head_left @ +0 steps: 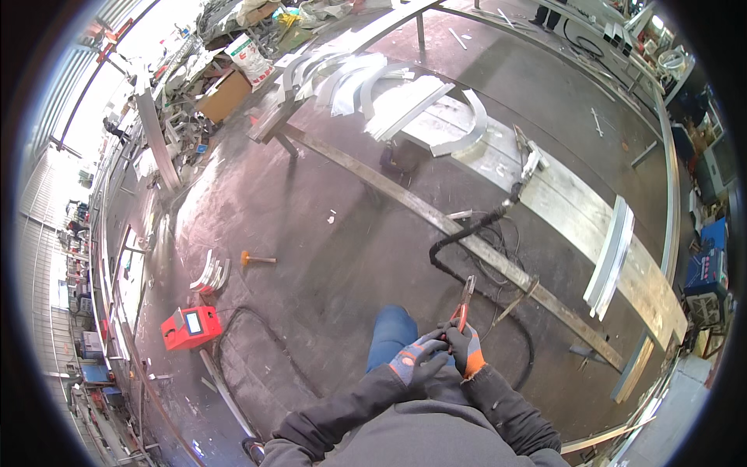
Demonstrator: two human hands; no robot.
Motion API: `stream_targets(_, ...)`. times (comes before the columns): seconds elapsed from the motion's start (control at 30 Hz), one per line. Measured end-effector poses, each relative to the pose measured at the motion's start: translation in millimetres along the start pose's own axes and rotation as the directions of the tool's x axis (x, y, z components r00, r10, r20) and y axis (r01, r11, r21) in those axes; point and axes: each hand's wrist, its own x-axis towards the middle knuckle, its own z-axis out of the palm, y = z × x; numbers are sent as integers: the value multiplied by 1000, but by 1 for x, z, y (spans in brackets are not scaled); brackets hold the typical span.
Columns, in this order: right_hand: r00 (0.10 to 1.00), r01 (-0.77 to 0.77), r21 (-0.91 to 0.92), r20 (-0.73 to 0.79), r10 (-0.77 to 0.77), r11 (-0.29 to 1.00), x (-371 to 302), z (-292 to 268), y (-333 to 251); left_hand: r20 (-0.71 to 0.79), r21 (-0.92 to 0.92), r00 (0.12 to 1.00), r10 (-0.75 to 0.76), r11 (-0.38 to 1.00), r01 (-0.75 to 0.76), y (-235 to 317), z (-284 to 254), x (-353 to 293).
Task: The person welds curved metal frame pieces on a workbench using a handheld welding torch. They repeatedly position, weld, and inspect the pieces, occasionally using pliers to adjust the work. The person also briefly walks to a nearby machine to pick up pliers before resuming welding.
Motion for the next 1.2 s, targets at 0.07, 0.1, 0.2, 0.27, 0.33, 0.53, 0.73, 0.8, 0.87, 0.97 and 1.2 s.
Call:
stream_targets(0.07, 997, -21, 53, -77, 26, 998, 39, -3, -6, 83, -103, 989, -122, 986, 131, -22, -35, 46)
stream_targets(0.1, 993, -28, 40, -116, 32, 999, 59, -7, -11, -44, -20, 987, -153, 988, 152, -33, -49, 70)
stream_targets(0.2, 973, -27, -10, -230, 24, 1000, 114, -14, -31, -189, 181, 972, -138, 968, 173, -81, -110, 161)
stream_targets(0.27, 950, -44, -103, -311, 10, 994, 140, -15, -48, -135, 308, 990, -32, 949, 73, -117, -150, 231)
stream_targets(0.33, 915, 10, -52, -402, -30, 999, 163, -3, -63, -145, 497, 989, -34, 862, 103, -148, -180, 305)
stream_targets(0.53, 828, 109, 308, -554, 85, 945, 210, 61, -88, -91, 156, 942, -322, 930, 333, -174, -259, 477)
stream_targets(0.73, 835, 66, 426, -519, 184, 902, 266, 115, -108, 12, 626, 989, -150, 772, 109, -159, -259, 597)
stream_targets(0.8, 840, 34, 445, -498, 216, 895, 286, 124, -120, 143, 778, 963, -229, 627, 34, -174, -246, 634)
stream_targets(0.87, 858, 1, 446, -460, 228, 895, 305, 130, -132, 195, 818, 942, -275, 575, -1, -189, -236, 657)
stream_targets(0.97, 853, -35, 360, -475, 216, 932, 333, 132, -151, 242, 782, 888, -392, 621, 61, -186, -229, 672)
stream_targets(1.2, 851, -78, -18, -523, 57, 997, 361, 130, -214, 366, -152, 885, -287, 920, 361, -83, -265, 693)
